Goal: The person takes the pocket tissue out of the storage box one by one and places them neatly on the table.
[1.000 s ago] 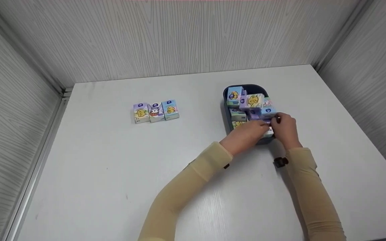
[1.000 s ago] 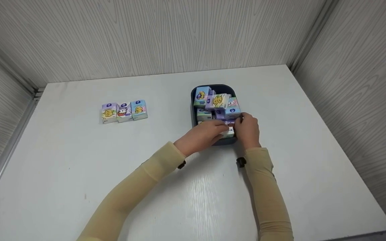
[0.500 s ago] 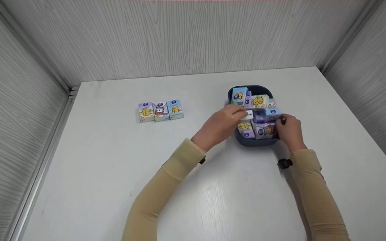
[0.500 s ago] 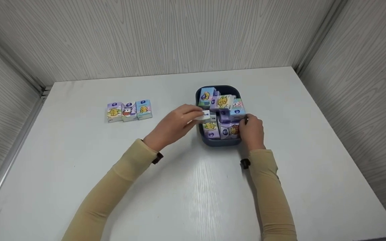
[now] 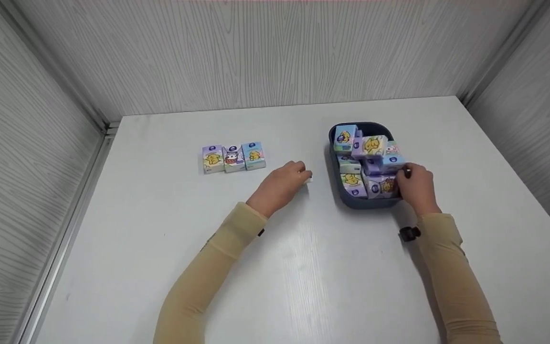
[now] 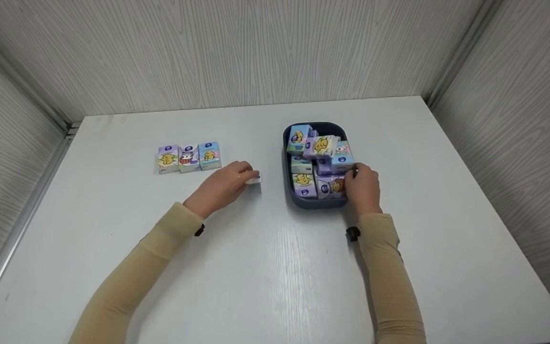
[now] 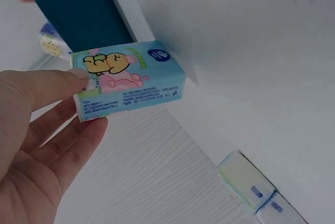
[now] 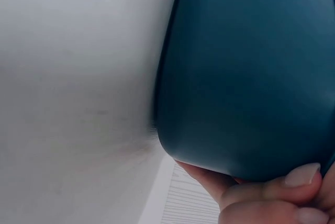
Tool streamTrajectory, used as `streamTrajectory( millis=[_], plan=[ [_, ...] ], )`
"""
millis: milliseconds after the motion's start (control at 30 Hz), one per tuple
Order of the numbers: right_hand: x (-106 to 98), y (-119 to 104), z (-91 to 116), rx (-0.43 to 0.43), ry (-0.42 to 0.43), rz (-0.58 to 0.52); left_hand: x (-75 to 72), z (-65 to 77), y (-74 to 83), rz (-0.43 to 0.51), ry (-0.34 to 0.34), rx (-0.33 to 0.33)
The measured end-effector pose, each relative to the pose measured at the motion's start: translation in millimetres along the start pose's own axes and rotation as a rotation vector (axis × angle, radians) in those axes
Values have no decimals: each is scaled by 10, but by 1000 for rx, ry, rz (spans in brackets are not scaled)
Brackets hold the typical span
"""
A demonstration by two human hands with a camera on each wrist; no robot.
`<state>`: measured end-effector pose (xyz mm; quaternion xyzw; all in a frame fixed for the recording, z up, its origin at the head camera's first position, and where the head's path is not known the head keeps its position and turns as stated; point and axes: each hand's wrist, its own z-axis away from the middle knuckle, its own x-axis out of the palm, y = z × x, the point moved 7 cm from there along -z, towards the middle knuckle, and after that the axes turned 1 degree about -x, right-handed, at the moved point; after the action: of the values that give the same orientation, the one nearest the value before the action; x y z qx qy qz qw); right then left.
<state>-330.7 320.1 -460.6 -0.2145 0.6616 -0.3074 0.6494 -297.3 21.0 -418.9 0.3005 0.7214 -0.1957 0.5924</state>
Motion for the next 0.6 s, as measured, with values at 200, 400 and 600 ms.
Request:
streamTrajectory(
  millis=[200,400,600],
  plan=[
    [-11,-1,-6,-2,11,-4,219,30,124,-61,-103,64],
    [-12,-39,21,-56,51,35,390,12,168,-222,-156,101],
    [1,-42,35,-26,19,18,417,-80,34,-219,-139,63]
  ],
)
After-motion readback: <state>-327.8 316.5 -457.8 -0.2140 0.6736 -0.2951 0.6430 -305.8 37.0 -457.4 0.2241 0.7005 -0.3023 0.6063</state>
